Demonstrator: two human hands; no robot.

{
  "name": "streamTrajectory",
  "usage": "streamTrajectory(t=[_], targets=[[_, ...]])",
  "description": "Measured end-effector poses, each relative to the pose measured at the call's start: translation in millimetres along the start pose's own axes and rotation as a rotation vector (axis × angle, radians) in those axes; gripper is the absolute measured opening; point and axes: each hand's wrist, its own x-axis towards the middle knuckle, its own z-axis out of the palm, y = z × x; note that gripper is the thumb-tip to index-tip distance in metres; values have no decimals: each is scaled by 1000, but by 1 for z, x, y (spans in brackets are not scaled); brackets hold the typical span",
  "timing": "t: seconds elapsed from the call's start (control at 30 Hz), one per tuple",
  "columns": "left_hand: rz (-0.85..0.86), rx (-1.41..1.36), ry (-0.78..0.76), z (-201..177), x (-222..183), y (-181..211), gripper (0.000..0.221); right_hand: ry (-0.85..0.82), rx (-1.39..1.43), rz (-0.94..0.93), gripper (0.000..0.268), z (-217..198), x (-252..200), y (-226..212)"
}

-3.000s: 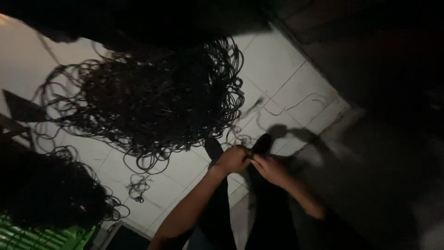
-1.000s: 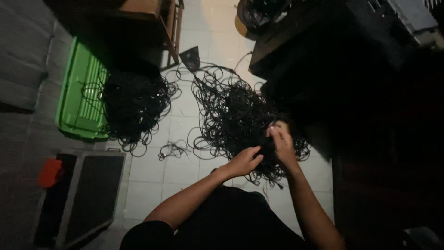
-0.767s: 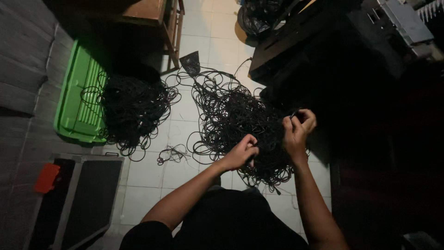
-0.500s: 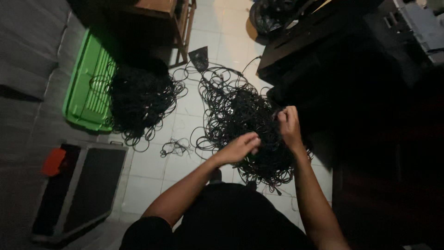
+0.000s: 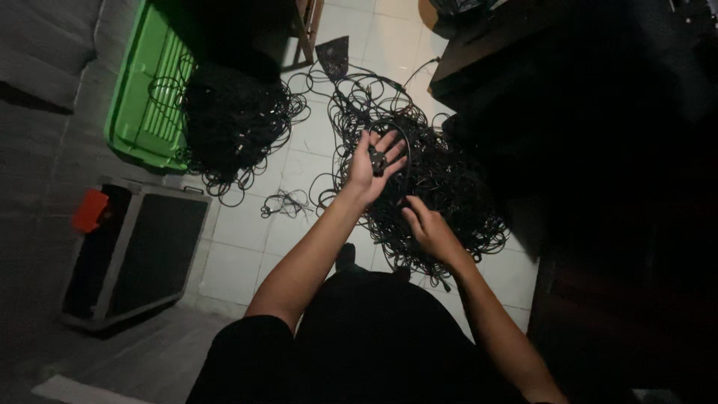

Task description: The person picks up a coiled black cable from a pile on the floor, places it into a white plastic bin containing other cables, and then returns to the pile to begin untangling and coiling another length of cable.

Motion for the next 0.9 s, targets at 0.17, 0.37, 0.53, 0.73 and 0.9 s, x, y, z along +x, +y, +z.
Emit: streamTrajectory(t=[0.17, 0.37, 0.53, 0.73, 0.9], targets=[[-111, -214, 204, -4, 11, -40, 37, -162, -103, 74, 34, -31, -18, -29], [-30, 119, 99, -3, 21, -79, 37, -326, -141, -57, 30, -53, -21, -43], [20, 566, -65, -1, 18, -94, 41, -189, -252, -335, 26, -76, -25, -42], [-167, 636, -483, 15, -15, -92, 54, -88, -252, -428, 17, -130, -8, -41], [-451, 509, -423, 36, -63, -74, 73, -130, -176, -285, 16, -149, 8, -43]])
